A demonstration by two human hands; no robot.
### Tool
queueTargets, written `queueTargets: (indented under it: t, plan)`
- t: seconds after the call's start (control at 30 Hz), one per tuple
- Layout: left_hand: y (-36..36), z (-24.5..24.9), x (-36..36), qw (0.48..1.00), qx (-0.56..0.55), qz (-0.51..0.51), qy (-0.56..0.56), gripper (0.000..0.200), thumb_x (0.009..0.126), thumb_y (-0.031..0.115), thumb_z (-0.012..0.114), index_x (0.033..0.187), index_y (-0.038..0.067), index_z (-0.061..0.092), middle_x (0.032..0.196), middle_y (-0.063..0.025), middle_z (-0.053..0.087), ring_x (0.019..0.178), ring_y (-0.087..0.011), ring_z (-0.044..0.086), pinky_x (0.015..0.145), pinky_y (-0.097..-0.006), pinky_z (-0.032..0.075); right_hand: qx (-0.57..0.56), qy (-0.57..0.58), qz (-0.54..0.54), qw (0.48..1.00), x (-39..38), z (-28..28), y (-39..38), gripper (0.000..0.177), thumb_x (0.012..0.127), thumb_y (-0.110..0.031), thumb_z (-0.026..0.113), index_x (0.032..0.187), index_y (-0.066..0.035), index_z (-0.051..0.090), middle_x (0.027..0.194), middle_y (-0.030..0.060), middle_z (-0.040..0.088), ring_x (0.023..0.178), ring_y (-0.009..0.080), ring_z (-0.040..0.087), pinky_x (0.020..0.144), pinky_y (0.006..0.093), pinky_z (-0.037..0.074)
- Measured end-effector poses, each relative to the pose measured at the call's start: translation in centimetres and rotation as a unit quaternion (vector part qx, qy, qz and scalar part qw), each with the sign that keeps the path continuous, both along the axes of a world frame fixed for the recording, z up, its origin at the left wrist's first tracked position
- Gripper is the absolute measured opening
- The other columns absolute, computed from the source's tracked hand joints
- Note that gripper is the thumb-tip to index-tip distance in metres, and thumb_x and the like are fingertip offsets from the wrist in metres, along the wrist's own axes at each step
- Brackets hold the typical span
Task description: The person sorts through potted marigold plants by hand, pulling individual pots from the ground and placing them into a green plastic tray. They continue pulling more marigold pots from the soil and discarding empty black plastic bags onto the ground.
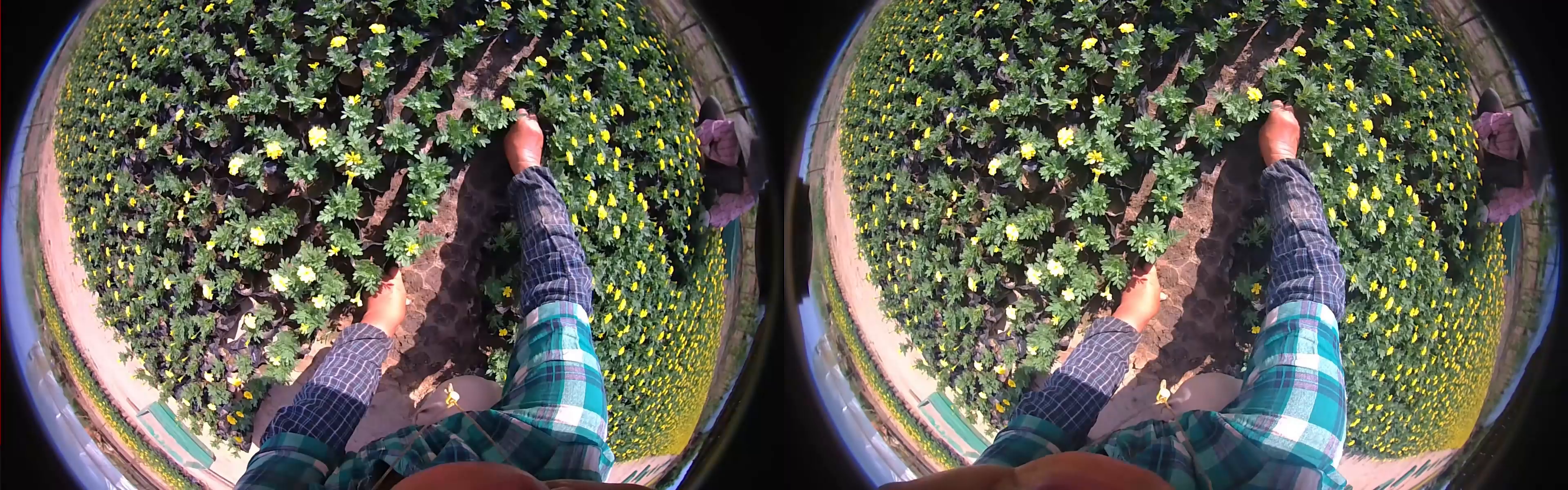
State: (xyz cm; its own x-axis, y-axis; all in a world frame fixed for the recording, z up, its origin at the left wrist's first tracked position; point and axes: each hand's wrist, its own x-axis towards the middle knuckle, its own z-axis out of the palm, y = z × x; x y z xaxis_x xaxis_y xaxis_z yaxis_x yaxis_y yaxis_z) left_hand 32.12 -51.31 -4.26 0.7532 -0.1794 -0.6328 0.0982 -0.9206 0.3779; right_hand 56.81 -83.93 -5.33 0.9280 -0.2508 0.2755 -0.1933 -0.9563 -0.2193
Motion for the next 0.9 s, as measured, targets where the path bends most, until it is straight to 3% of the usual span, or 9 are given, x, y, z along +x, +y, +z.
queueTargets:
  t: [0.13, 0.23, 0.3, 0.4, 0.43, 0.5, 0.63, 0.83, 0.9]
  plan:
    - [1.2, -3.5, -1.5, 0.997, -0.042, 0.011, -0.065, 0.071, 0.071, 0.002, 0.074, 0.130, -0.003, 0.034, 0.122, -0.0264, 0.049, 0.106, -0.0392, 0.054, 0.087, -0.0427, 0.048, 0.001, -0.016, 0.091, 0.996, 0.8, 5.3, 1.3, 0.020, 0.076, 0.004, 0.048, 0.093, -0.001, 0.056, 0.098, 0.0203, 0.061, 0.089, 0.0364, 0.061, 0.078, 0.0414, 0.050]
    - [-0.4, 1.4, 0.2, 0.998, -0.005, -0.012, -0.063, 0.067, 0.070, -0.001, 0.072, 0.128, -0.004, 0.037, 0.118, -0.0256, 0.052, 0.103, -0.0380, 0.056, 0.085, -0.0419, 0.048, 0.017, -0.059, 0.229, 0.971, 4.7, 3.5, -0.2, 0.029, 0.081, -0.003, 0.049, 0.107, -0.003, 0.061, 0.114, 0.0192, 0.060, 0.099, 0.0341, 0.060, 0.084, 0.0395, 0.049]
    - [-0.1, 0.3, 0.0, 0.996, -0.017, -0.019, -0.082, 0.067, 0.070, -0.003, 0.071, 0.128, -0.003, 0.038, 0.115, -0.0254, 0.054, 0.102, -0.0372, 0.057, 0.085, -0.0412, 0.049, 0.134, 0.025, 0.179, 0.974, 5.9, 3.8, 1.3, 0.027, 0.088, -0.014, 0.047, 0.108, 0.000, 0.060, 0.115, 0.0206, 0.059, 0.103, 0.0340, 0.059, 0.086, 0.0390, 0.047]
    - [-0.4, 1.3, 1.1, 0.978, -0.087, 0.135, 0.133, 0.071, 0.070, -0.002, 0.073, 0.131, -0.003, 0.036, 0.118, -0.0260, 0.053, 0.106, -0.0385, 0.055, 0.088, -0.0414, 0.047, 0.267, 0.060, 0.131, 0.953, 5.9, 0.7, 1.8, 0.030, 0.094, -0.023, 0.041, 0.105, -0.003, 0.060, 0.121, 0.0205, 0.056, 0.107, 0.0355, 0.056, 0.091, 0.0377, 0.045]
    - [-0.1, 0.7, 0.8, 0.978, -0.083, 0.137, 0.134, 0.071, 0.070, -0.002, 0.073, 0.131, -0.003, 0.036, 0.118, -0.0260, 0.053, 0.106, -0.0385, 0.055, 0.088, -0.0414, 0.047, 0.495, -0.019, 0.086, 0.864, 6.4, -3.0, 1.3, 0.025, 0.090, -0.018, 0.046, 0.109, -0.008, 0.058, 0.117, 0.0186, 0.058, 0.103, 0.0336, 0.058, 0.087, 0.0372, 0.045]
    - [0.3, -0.5, -0.6, 0.999, -0.013, -0.009, -0.049, 0.073, 0.070, -0.002, 0.073, 0.133, -0.003, 0.034, 0.123, -0.0269, 0.048, 0.109, -0.0394, 0.052, 0.090, -0.0419, 0.046, 0.165, -0.067, 0.121, 0.977, 3.9, 0.8, 1.8, 0.033, 0.080, -0.007, 0.058, 0.112, -0.007, 0.052, 0.102, 0.0162, 0.062, 0.097, 0.0350, 0.059, 0.081, 0.0391, 0.047]
    - [0.1, 0.5, 0.3, 0.999, -0.034, 0.018, 0.027, 0.077, 0.070, 0.000, 0.074, 0.134, -0.002, 0.032, 0.127, -0.0270, 0.045, 0.113, -0.0398, 0.049, 0.092, -0.0420, 0.045, 0.161, 0.026, -0.150, 0.975, 3.8, 1.0, 0.7, 0.032, 0.080, -0.006, 0.057, 0.112, -0.007, 0.051, 0.096, 0.0162, 0.066, 0.089, 0.0366, 0.063, 0.077, 0.0420, 0.050]
    - [-0.4, 1.8, 0.7, 1.000, 0.003, -0.010, 0.025, 0.072, 0.072, 0.002, 0.072, 0.133, -0.003, 0.033, 0.119, -0.0266, 0.052, 0.106, -0.0400, 0.054, 0.090, -0.0420, 0.046, 0.198, -0.048, -0.142, 0.969, 7.2, -0.8, -2.6, 0.026, 0.079, -0.028, 0.066, 0.085, -0.002, 0.064, 0.084, 0.0179, 0.067, 0.080, 0.0332, 0.065, 0.074, 0.0418, 0.050]
    - [-0.5, 2.1, 0.4, 0.996, -0.010, -0.004, -0.091, 0.033, 0.078, -0.004, 0.058, 0.110, -0.001, 0.053, 0.098, -0.0214, 0.062, 0.089, -0.0355, 0.062, 0.078, -0.0424, 0.050, 0.295, -0.076, -0.163, 0.938, 8.2, 0.2, -2.0, 0.024, 0.079, -0.026, 0.065, 0.084, -0.003, 0.064, 0.082, 0.0178, 0.067, 0.079, 0.0343, 0.065, 0.074, 0.0418, 0.050]
